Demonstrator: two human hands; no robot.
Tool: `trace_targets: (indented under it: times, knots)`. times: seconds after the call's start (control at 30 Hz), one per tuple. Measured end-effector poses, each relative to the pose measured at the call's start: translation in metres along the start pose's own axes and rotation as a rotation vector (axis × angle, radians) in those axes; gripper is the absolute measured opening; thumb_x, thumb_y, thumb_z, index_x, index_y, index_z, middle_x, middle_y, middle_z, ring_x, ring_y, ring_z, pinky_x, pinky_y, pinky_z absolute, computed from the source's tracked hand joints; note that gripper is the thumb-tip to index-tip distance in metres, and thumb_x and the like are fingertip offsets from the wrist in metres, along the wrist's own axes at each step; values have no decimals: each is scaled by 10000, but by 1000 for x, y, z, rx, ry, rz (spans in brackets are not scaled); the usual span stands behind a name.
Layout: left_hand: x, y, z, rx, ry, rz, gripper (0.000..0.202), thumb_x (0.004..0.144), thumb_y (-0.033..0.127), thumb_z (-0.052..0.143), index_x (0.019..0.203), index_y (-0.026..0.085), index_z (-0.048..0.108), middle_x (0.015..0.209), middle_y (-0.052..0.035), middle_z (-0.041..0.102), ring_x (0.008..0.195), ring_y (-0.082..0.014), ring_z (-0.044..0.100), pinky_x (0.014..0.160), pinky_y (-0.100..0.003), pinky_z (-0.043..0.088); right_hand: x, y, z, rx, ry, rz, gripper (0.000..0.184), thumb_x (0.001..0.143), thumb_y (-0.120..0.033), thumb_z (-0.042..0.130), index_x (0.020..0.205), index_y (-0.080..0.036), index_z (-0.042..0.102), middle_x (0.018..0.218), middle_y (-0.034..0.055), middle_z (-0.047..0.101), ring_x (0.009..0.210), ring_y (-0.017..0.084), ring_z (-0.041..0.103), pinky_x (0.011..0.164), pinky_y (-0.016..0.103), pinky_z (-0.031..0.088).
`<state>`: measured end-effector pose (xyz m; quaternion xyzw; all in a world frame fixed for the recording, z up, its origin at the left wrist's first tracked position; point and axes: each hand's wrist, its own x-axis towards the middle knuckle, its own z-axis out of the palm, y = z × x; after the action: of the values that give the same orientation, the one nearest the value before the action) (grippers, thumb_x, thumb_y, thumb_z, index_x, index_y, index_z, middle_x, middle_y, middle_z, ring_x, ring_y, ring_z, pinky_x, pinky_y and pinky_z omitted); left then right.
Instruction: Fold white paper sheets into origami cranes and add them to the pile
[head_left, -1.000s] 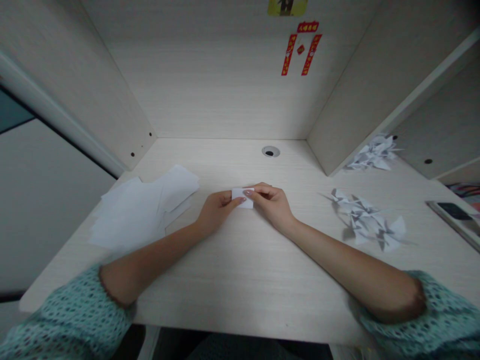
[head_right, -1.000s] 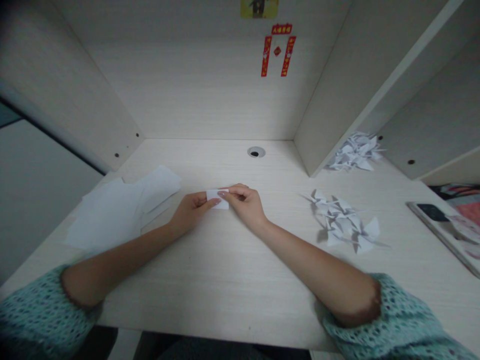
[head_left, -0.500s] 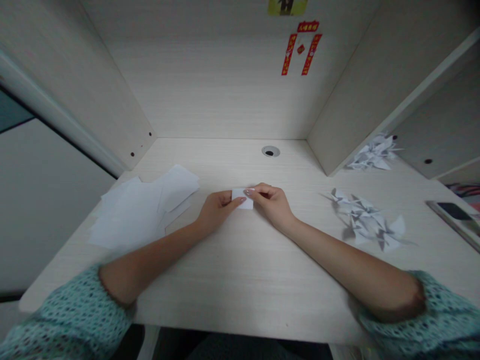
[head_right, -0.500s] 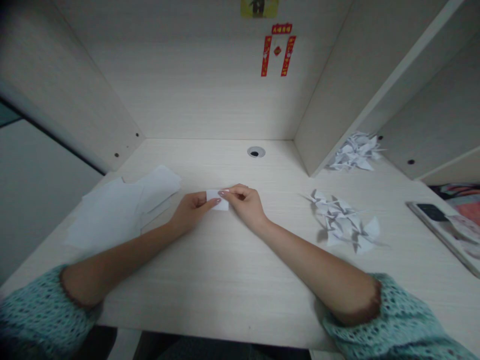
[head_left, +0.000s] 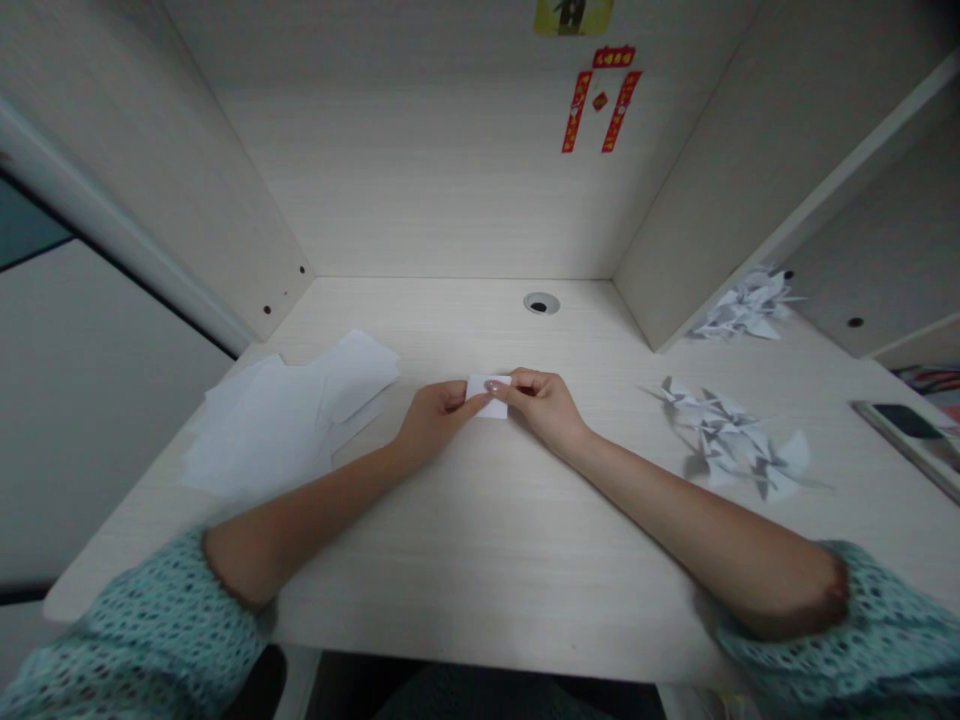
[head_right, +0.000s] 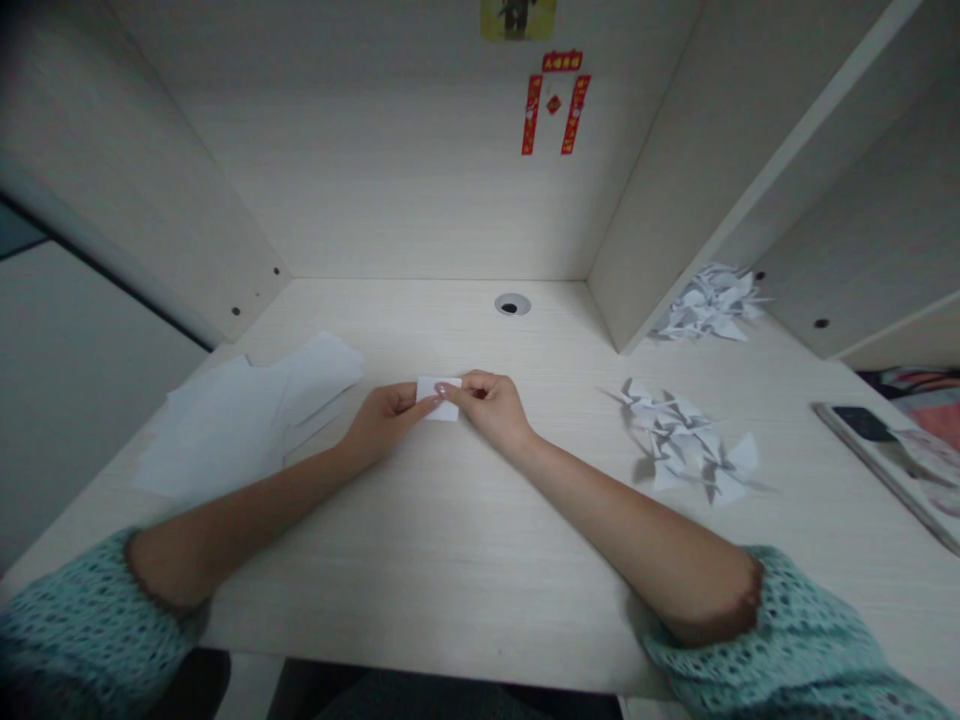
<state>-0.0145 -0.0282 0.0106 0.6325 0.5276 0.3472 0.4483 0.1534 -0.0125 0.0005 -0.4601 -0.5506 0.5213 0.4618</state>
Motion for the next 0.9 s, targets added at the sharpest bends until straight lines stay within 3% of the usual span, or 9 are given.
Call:
trace_targets:
  times: [0.23,0.5,0.73,0.9]
  knots:
    - [2,-1,-1,-94,-103,-4,402,764,529,585,840,145,677,706,-6,617,627,-125,531,562,-219,393,2,6,-1,-23,37,-139,388,760,-511,624,551,-185,625,588,-2,537,578,130,464,576,284,359]
    - [1,-5,0,-50,-46,-10,439,747,552,594,648,125,598,564,24,494,504,-78,385,463,-205,254,-5,3,2,-223,91,-360,280,791,-420,628,603,-217,671,630,18,603,674,165,544,658,313,411]
    - [2,-1,1,-13,-52,19,423,763,540,578,712,127,657,608,9,575,539,-98,457,496,-215,292,-2,4,2,-202,166,-285,312,787,-439,623,588,-202,670,574,8,533,605,151,492,573,297,365]
    - [1,1,0,118,-28,39,430,774,533,567,632,140,672,568,3,624,500,-95,461,505,-227,307,1,5,-2,-182,221,-244,298,784,-420,632,597,-192,675,594,5,537,603,141,479,582,292,355]
